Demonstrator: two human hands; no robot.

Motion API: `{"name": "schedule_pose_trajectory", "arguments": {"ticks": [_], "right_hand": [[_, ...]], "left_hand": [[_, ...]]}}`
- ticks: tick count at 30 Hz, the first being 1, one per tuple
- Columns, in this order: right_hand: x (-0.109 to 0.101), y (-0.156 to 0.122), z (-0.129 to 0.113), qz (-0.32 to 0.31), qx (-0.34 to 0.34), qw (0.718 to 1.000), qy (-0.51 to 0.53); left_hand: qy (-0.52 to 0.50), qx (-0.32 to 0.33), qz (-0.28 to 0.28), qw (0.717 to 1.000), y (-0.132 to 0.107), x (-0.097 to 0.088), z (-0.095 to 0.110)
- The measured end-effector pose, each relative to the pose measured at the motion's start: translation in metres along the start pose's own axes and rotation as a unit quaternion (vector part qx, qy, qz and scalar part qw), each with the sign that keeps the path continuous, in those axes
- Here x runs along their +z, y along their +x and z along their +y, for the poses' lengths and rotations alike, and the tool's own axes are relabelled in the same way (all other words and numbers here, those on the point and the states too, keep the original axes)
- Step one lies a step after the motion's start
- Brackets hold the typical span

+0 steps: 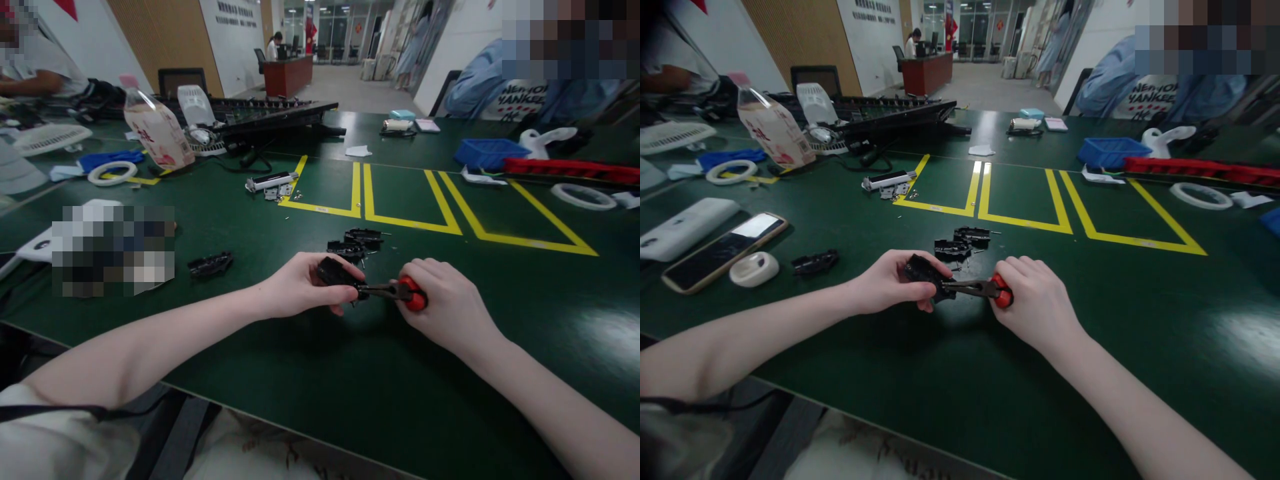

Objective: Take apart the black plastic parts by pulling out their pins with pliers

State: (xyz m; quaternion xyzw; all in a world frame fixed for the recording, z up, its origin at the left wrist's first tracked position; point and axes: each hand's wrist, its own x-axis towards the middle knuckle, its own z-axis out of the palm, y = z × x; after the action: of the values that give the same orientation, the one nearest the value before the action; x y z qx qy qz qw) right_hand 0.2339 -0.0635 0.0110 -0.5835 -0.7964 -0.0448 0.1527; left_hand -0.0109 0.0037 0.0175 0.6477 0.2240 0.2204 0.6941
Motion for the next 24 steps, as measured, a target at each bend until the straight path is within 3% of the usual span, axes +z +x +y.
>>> {"name": "schedule_pose_trajectory", "arguments": {"ticks": [3,8,13,17,24], "right_hand": [[0.002,0.001,-0.002,-0.013,0.024,1.000,-0.004],[0.004,0.003,-0.007,-0.086,0.080,0.992,0.042],[0.001,0.002,-0.003,-0.041,0.033,0.998,-0.034],[-0.002,0.001,0.001,-0.009,-0.021,0.995,-0.097],[-0.004,0.000,0.000,-0.015,-0.036,0.993,-0.112]], "left_hand": [[0.043,0.009,0.020,0.999,-0.001,0.001,0.001],[0.167,0.037,0.090,0.981,-0.005,0.005,0.001],[0.060,-0.052,0.053,0.995,-0.002,0.003,-0.006],[0.006,-0.115,0.060,0.991,0.002,0.000,-0.008],[0.076,-0.118,0.016,0.990,0.002,-0.006,-0.005]]}}
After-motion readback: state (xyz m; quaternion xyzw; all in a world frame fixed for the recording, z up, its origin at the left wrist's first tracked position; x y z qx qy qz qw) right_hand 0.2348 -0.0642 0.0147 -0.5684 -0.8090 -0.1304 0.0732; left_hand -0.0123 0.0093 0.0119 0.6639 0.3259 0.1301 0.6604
